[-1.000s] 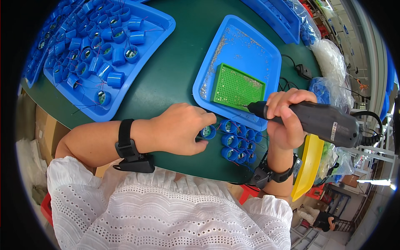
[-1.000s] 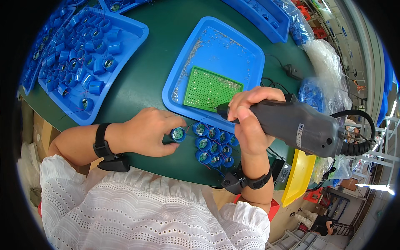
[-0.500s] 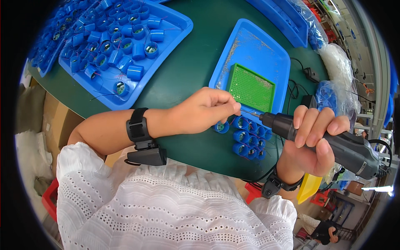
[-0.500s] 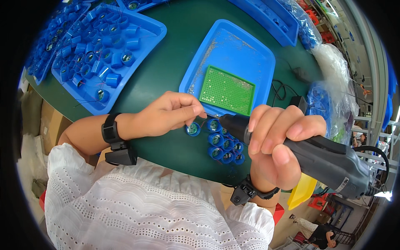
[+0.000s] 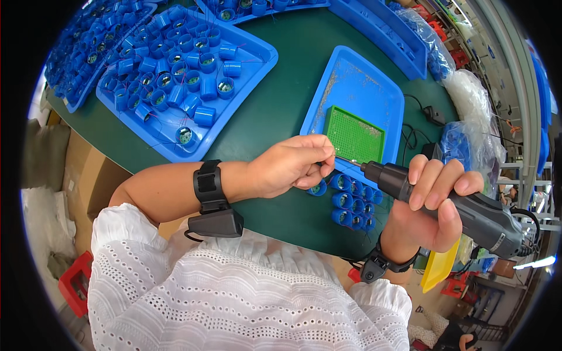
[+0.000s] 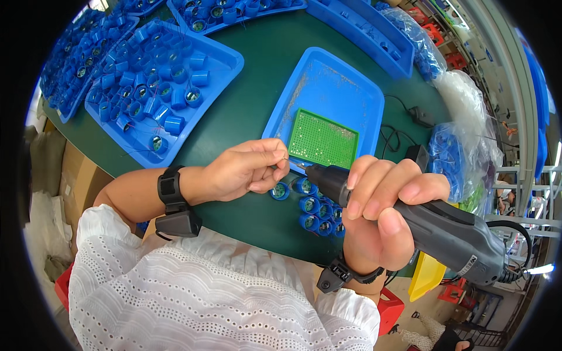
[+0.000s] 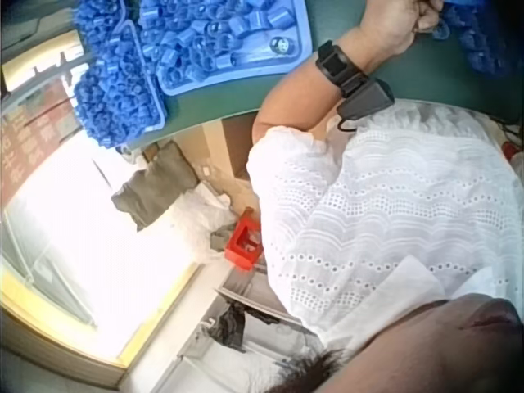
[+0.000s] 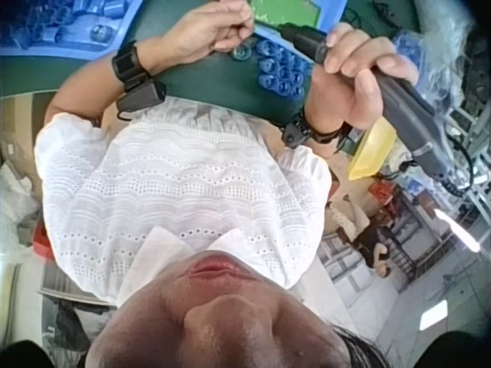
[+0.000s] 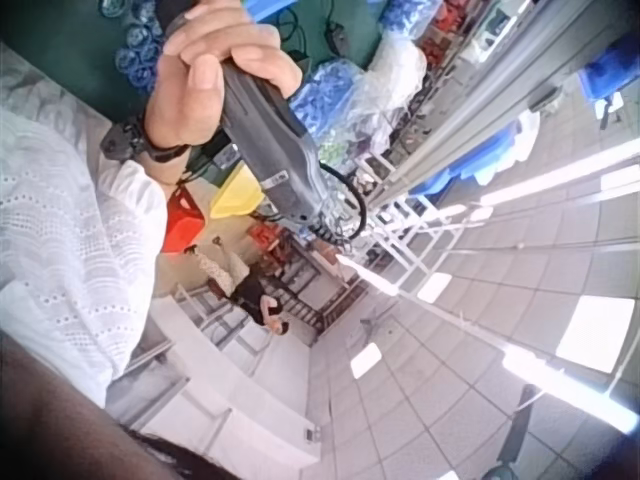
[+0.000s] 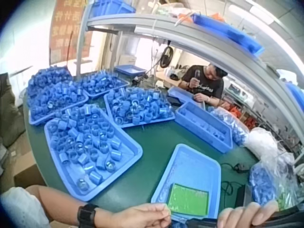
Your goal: Assemble small blue electronic components using an electric screwdriver.
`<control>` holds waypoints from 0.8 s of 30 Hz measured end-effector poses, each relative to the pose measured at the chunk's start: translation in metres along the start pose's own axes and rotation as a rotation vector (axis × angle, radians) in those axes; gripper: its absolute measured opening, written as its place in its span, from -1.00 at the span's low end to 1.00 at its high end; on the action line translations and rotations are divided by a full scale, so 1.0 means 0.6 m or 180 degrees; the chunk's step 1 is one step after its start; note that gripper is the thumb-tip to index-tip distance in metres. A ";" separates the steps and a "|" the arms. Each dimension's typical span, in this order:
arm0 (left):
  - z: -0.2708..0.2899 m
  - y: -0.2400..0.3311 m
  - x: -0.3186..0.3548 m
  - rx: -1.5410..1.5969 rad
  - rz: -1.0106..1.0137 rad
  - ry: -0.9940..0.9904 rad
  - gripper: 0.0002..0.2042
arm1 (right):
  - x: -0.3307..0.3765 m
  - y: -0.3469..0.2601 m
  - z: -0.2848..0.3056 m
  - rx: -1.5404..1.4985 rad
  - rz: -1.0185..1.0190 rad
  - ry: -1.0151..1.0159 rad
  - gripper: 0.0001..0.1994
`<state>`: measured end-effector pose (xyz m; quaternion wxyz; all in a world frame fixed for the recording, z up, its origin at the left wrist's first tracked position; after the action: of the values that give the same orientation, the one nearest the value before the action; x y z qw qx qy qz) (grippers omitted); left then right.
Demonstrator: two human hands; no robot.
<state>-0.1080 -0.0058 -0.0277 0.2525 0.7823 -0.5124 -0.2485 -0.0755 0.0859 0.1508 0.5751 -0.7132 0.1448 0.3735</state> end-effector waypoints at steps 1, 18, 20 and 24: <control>0.002 0.000 0.000 0.0048 -0.0022 0.0040 -0.82 | 0.000 0.000 -0.001 0.0002 -0.0002 -0.0015 -0.75; -0.007 0.017 0.000 -0.0598 -0.0401 -0.0047 -0.81 | 0.012 0.002 0.001 0.0144 0.0000 0.0273 -0.76; 0.003 0.019 0.002 -0.0479 -0.0500 0.0067 -0.81 | 0.018 0.006 0.007 0.0125 0.0027 0.0438 -0.76; 0.001 0.019 -0.003 -0.0349 -0.0480 -0.0039 -0.80 | 0.020 -0.002 0.019 0.0046 0.0103 0.0580 -0.75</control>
<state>-0.1167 -0.0082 -0.0203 0.2723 0.8021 -0.4392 -0.2993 -0.0704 0.0995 0.1426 0.5586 -0.7376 0.2108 0.3153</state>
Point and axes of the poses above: each hand's wrist, its own x-axis away from the middle knuckle, its own z-axis out of the back of the hand, y = z × x, the point moved 10 cm from there along -x, towards the middle knuckle, and after that the axes turned 14 degrees about -y, right-handed, at the moved point
